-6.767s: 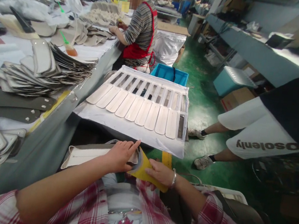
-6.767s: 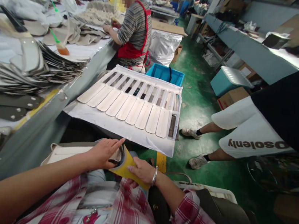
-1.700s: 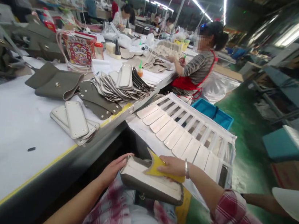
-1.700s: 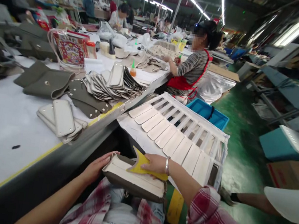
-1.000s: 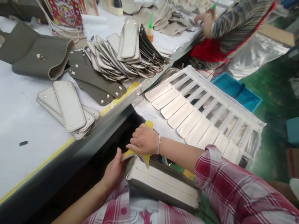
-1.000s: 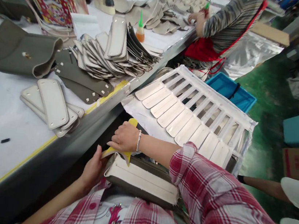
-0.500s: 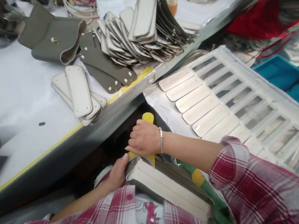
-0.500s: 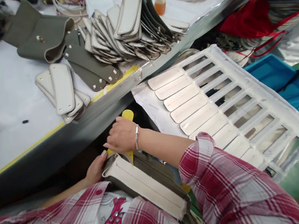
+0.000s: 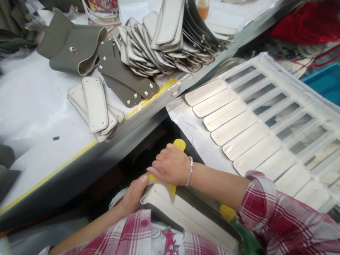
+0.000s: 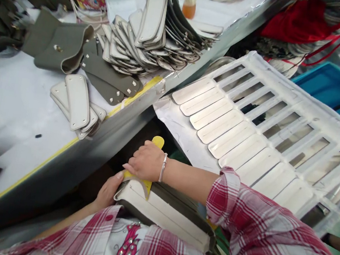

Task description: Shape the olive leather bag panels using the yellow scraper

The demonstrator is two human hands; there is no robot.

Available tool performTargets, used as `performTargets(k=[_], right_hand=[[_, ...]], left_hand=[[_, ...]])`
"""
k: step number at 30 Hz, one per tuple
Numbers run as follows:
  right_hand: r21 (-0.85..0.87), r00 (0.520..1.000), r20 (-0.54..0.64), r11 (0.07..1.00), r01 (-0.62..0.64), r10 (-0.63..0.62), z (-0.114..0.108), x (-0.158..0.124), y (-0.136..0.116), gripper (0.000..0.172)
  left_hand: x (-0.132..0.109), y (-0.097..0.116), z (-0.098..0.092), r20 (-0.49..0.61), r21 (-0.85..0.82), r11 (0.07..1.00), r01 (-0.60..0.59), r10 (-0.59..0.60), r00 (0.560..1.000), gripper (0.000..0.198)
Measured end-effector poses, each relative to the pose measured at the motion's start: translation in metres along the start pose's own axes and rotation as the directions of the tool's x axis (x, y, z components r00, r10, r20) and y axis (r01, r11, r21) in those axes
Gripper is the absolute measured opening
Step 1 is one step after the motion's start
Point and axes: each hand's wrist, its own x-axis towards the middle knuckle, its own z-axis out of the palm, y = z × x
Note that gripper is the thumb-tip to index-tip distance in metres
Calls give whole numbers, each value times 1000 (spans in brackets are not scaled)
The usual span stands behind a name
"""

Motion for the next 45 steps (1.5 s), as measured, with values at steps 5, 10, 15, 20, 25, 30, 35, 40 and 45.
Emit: performTargets(k=[5,10,15,20,25,30,35,40,45], right_hand=[[10,983,53,984,-179,178,0,-10,-6,52],[29,935,106,939,-343,338,-3,-30,-14,52],[-45,861,138,872,-488,489,-12,-47,-37,52],[-155,720,141,734,-662,679,-32,-67,-58,53],[97,461,99,452,-887,882,-62,-126,-91,50],[503,419,183,282,-817,889,-62,-166,-152,35],[907,333,185,-30,-419,924,-28,-145,-196,44],[967,259,200,-149,-206,945,13,-94,-218,44],[980,268,197,-197,-28,943,57,-45,-224,45]], left_hand=[[10,13,0,72,-69,996,-50,55,996,43],[21,29,2,276,-145,989,-6,47,960,43],[28,45,-3,420,-87,996,29,10,907,45],[39,48,-25,625,-147,969,197,-64,778,51],[50,46,-34,731,-109,963,247,-91,677,54],[58,57,-34,773,58,994,95,-105,626,47],[60,72,-37,775,149,989,23,-131,619,42],[48,75,-45,716,175,984,12,-136,685,46],[26,59,-76,725,-43,982,184,-96,682,56]])
